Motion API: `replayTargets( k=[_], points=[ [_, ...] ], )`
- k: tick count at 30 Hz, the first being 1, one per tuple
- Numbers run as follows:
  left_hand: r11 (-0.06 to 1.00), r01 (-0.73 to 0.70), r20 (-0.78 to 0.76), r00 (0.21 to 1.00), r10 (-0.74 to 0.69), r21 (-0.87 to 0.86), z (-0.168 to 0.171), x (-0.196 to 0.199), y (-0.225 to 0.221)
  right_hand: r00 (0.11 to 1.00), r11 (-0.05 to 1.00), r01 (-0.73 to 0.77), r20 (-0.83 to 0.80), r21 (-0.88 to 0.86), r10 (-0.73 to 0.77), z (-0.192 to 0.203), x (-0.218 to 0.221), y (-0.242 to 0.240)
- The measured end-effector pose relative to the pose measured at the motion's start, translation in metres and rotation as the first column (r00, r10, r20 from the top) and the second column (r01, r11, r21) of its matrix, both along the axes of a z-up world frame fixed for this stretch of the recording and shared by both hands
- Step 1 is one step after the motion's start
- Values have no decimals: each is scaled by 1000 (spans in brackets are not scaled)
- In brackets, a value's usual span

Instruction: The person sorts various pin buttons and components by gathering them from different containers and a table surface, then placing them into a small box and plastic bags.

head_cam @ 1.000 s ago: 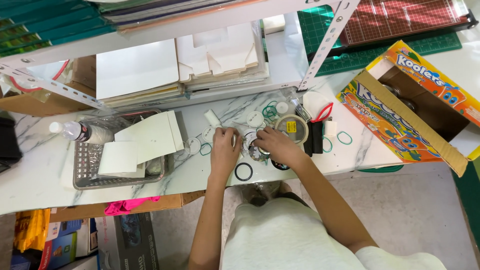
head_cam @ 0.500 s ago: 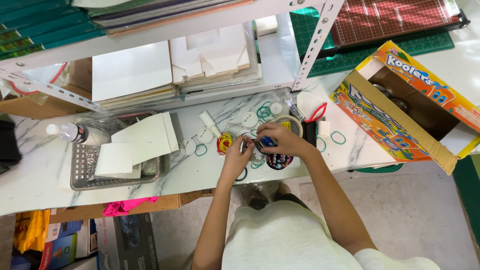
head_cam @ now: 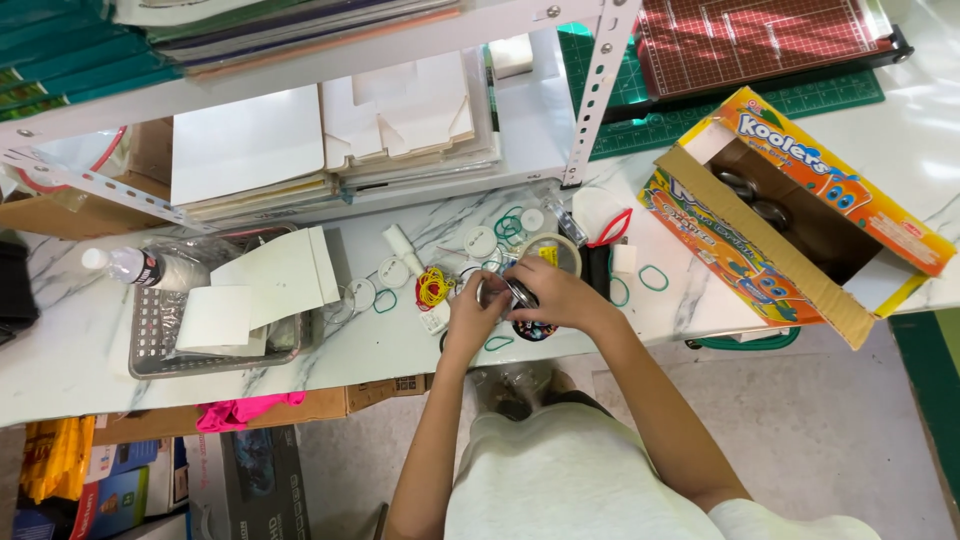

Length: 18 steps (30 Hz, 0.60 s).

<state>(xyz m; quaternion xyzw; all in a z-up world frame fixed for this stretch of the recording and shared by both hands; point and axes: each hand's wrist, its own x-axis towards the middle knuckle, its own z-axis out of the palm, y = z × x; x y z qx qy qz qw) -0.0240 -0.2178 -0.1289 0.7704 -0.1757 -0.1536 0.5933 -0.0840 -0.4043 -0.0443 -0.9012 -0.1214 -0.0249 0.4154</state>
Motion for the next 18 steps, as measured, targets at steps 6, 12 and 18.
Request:
replayTargets(
  k=[6, 12, 18],
  points=[
    [968, -75, -244, 970, 14, -241, -23, -1, -10, 988, 996, 71, 131, 49, -77, -55, -2, -14],
    [845, -236, -562, 823, -89, -480, 18, -18, -42, 972, 768, 201, -23, 608, -236, -16, -23, -39],
    [637, -140, -582, 586, -563, -758, 83, -45, -107, 853, 720, 519, -229, 461, -468, 28, -62, -65]
  ],
)
